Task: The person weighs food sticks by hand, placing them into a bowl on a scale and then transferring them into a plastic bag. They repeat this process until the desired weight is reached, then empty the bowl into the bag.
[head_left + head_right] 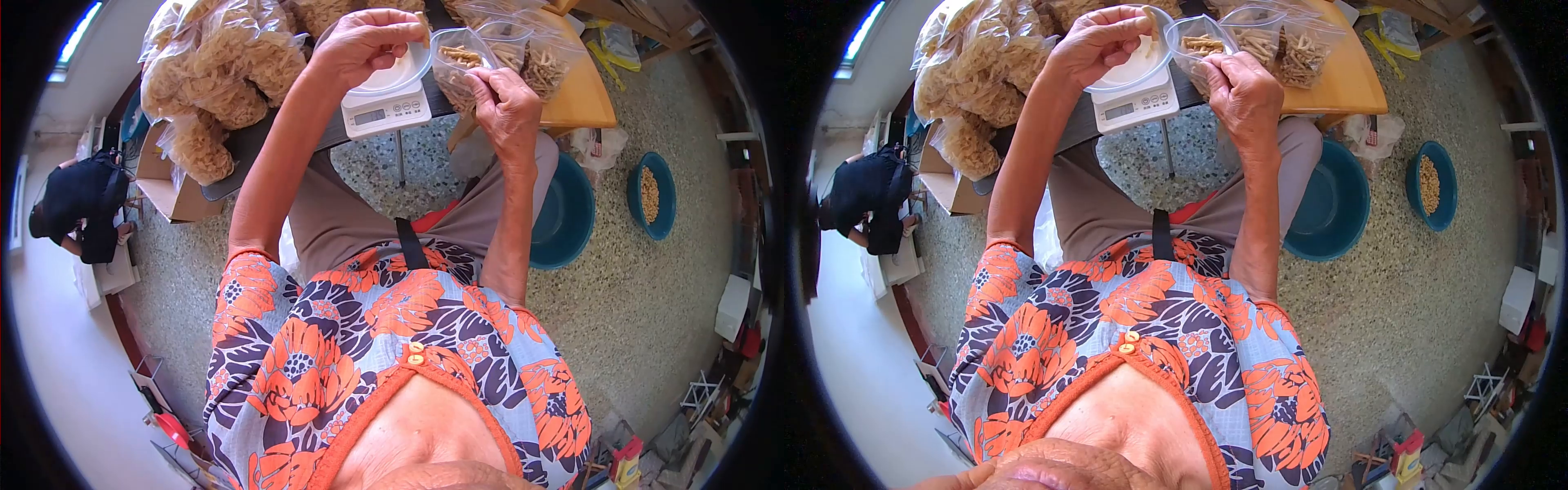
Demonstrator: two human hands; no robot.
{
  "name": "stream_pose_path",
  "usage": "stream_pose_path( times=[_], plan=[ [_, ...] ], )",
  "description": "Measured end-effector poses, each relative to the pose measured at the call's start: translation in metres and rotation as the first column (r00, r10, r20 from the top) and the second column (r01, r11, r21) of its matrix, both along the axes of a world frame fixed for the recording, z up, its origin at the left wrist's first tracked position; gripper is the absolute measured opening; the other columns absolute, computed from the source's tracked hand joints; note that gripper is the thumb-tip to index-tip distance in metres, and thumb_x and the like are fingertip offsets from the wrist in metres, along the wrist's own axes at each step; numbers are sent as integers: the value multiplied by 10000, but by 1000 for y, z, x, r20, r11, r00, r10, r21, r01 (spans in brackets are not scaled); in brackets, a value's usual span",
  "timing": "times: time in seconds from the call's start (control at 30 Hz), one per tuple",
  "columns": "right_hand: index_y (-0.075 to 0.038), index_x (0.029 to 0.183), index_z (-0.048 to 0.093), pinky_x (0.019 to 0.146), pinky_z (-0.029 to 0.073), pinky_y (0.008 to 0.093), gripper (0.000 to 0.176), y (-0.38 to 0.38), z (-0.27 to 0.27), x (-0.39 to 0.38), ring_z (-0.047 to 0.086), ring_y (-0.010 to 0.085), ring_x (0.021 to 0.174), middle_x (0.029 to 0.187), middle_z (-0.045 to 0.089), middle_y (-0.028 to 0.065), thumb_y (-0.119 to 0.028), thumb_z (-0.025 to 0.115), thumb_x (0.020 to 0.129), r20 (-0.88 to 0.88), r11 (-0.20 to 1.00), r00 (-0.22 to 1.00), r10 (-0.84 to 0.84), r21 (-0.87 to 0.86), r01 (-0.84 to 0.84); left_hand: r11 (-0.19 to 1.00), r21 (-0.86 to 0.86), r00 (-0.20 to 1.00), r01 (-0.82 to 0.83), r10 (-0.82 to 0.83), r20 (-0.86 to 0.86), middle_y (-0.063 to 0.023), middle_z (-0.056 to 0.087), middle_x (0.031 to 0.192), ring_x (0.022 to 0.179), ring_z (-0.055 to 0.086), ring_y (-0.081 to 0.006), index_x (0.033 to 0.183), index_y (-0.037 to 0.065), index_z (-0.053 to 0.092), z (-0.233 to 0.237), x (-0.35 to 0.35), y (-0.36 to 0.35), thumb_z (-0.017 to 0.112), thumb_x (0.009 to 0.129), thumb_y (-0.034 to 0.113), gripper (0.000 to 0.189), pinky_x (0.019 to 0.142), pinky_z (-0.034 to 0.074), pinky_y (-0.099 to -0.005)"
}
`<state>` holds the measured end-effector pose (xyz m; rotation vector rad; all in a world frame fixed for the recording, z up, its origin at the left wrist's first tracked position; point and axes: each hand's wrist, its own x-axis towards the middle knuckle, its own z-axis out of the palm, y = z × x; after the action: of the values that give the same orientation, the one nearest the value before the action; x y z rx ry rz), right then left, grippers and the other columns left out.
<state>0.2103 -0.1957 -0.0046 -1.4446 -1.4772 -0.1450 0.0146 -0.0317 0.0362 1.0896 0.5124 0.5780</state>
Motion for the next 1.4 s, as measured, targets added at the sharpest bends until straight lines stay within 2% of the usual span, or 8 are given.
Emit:
stream_pose_path(
  times=[0.1,0.17,0.27,0.47,0.7,0.93,1.23,1.4],
  plan=[
    [-41,964,783,727,583,384,120,0,0,1,728,318,809,913,745,139,-133,783,886,5,1000,1000,-4,19,4,908,413,985,-74,131,-112,-31,734,769,686,651,-104,889,48,781,16,18,-26,801,875,128,83,631,528,-296],
    [-41,964,783,727,583,385,120,-1,-1,1,728,321,808,914,745,142,-135,779,890,-16,1000,1000,7,3,-7,527,849,921,-28,344,-184,-41,719,778,681,643,-116,934,25,783,20,31,-33,810,876,132,125,649,532,-286],
    [-41,965,783,727,584,384,117,0,-1,2,729,321,809,915,747,142,-133,772,894,-3,1000,1000,16,16,-16,269,960,896,-79,441,-50,-78,722,816,679,657,-163,932,19,779,24,44,-38,802,864,117,121,662,544,-295],
    [-49,970,785,752,587,384,123,-3,3,1,733,317,838,924,754,127,-141,782,888,3,1000,1000,-16,16,16,326,941,876,-95,477,-77,-124,718,795,720,697,-208,888,15,768,27,10,7,780,815,88,104,667,554,-345],
    [-46,983,782,749,584,378,124,-2,1,1,732,311,844,939,753,121,-118,785,882,8,1000,1000,-8,-21,8,7,927,664,375,696,-274,-114,705,738,692,699,-240,819,44,757,-46,-25,49,798,801,138,105,614,562,-388],
    [-37,988,779,730,579,375,128,-3,4,0,729,311,827,921,750,126,-112,785,883,11,999,1000,-7,-31,8,234,772,390,591,755,-528,-132,757,928,923,733,-350,908,129,788,-38,-10,26,673,809,156,154,791,574,-470],
    [-33,984,777,732,586,375,132,-1,3,-2,732,311,825,916,751,130,-114,796,883,28,1000,1000,-2,-22,3,240,823,564,515,628,-537,-185,753,920,863,738,-390,846,88,762,-35,-13,22,702,765,109,103,730,567,-494],
    [-40,973,781,737,586,375,123,-1,3,-2,732,308,826,919,753,125,-110,797,874,35,1000,999,-1,-26,2,236,770,438,592,708,-554,-106,729,862,862,711,-332,818,121,729,-43,-4,24,712,751,120,70,737,539,-470]
  ],
)
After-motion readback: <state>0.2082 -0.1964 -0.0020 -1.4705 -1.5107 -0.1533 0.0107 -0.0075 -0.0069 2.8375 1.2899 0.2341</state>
